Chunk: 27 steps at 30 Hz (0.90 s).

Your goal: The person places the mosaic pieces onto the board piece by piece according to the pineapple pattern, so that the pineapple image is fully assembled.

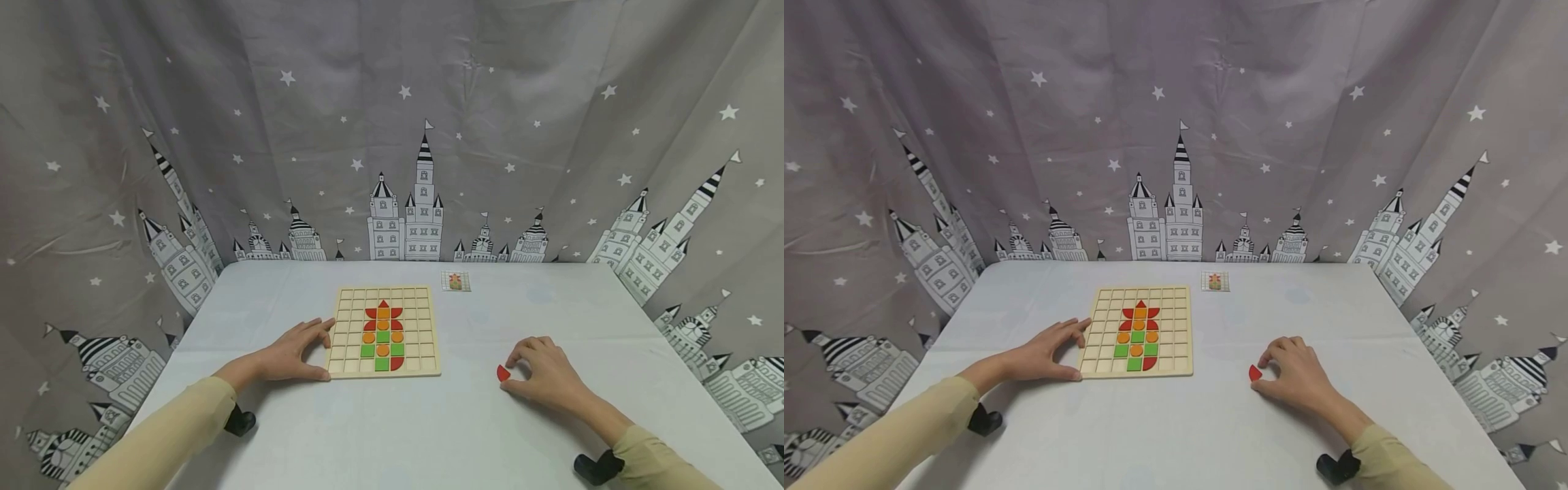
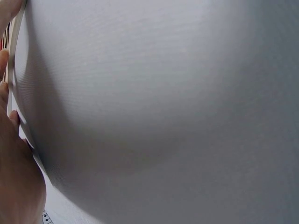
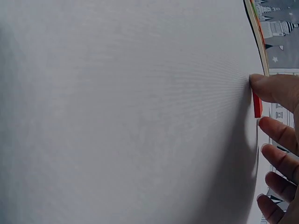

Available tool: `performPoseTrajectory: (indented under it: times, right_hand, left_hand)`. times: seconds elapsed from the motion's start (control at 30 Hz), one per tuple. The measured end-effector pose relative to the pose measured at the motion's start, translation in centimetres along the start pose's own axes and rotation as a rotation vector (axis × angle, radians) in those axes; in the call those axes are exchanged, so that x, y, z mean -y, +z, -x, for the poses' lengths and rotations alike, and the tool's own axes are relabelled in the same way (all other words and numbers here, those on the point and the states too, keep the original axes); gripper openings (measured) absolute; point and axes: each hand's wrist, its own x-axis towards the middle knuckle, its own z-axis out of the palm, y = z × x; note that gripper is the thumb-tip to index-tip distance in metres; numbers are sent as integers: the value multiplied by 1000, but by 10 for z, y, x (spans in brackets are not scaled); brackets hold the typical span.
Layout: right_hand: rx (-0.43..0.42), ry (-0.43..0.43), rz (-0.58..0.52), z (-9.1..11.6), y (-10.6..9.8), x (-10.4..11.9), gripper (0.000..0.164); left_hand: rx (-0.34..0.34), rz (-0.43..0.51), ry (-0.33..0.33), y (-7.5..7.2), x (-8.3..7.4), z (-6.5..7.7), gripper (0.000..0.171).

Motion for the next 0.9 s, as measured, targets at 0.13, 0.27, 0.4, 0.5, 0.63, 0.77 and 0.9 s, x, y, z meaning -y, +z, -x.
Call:
performPoseTrajectory:
  times: [0.13, 0.27, 0.4, 0.5, 0.63, 0.77, 0.9]
  right_hand:
    - [-26, -20, -26, 0, 4, 1, 24]
    - [-42, -38, -43, -1, 5, 2, 21]
    - [-38, -40, -52, -1, 7, 3, 20]
    - [-41, -44, -79, -1, 8, 3, 20]
    - [-42, -32, -140, 0, 10, 0, 23]
    - [-21, 19, -197, 0, 12, -5, 25]
    - [-17, 37, -218, 1, 14, -7, 24]
  left_hand:
    - [2, -7, 0, 0, 0, 0, 55]
    - [-1, -5, 8, 0, 0, 0, 55]
    - [-3, -4, 11, 0, 0, 0, 55]
    - [0, -3, 7, 0, 0, 0, 56]
    - [0, -2, 6, 0, 0, 0, 56]
    - [-1, -4, 8, 1, 1, -1, 56]
    - [-1, -3, 11, 0, 0, -1, 55]
